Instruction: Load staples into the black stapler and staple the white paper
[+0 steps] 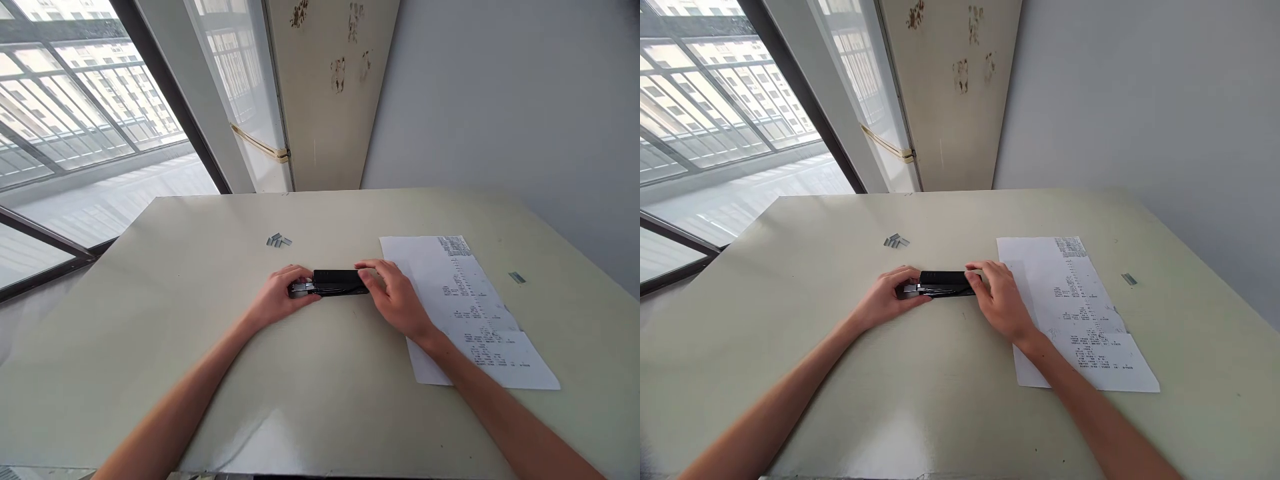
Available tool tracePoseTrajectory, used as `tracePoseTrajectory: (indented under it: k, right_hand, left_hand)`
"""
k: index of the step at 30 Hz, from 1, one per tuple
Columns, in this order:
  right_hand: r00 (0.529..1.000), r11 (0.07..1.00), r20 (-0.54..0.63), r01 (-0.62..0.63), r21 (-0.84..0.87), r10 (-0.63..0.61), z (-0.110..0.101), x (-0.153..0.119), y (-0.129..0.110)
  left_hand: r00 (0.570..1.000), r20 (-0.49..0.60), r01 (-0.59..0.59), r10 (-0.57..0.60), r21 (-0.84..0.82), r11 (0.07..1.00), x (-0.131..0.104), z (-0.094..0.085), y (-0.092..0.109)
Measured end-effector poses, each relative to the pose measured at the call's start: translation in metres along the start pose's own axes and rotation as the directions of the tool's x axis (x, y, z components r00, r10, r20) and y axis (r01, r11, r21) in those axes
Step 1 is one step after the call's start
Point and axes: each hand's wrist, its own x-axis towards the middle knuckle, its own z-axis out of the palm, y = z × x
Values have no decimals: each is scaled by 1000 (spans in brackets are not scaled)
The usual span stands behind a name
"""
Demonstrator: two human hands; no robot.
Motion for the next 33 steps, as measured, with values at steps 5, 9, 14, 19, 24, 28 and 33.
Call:
tracePoseTrajectory:
  k: [5, 9, 14, 19, 24, 28, 33]
  right_hand:
    - [991, 995, 91, 96, -24, -93, 4, -3, -6]
    - [993, 998, 104, 53, -16, -51, 3, -2, -7]
    - [971, 950, 144, -220, 220, 192, -3, -4, -21]
    - [784, 539, 444, -620, 570, 433, 1, -9, -47]
    - [677, 247, 567, -717, 652, 470, 14, -9, -64]
    - [667, 228, 570, -722, 654, 479, 22, -4, -71]
    - [657, 262, 586, -741, 619, 473, 24, -4, -78]
  left_hand:
    - [1000, 15, -21, 21, -44, 999, 0, -6, -5]
    - [999, 31, -33, 36, -78, 996, -1, -11, -8]
    - [987, -105, 51, -123, -521, 852, 3, -8, 0]
    - [882, 6, 35, -472, -998, 52, 9, 11, 15]
    - [831, 106, -10, -546, -978, -206, 6, 14, 19]
    - [837, 114, -57, -536, -955, -292, 6, 6, 15]
    - [828, 96, -60, -552, -965, -257, 3, 5, 8]
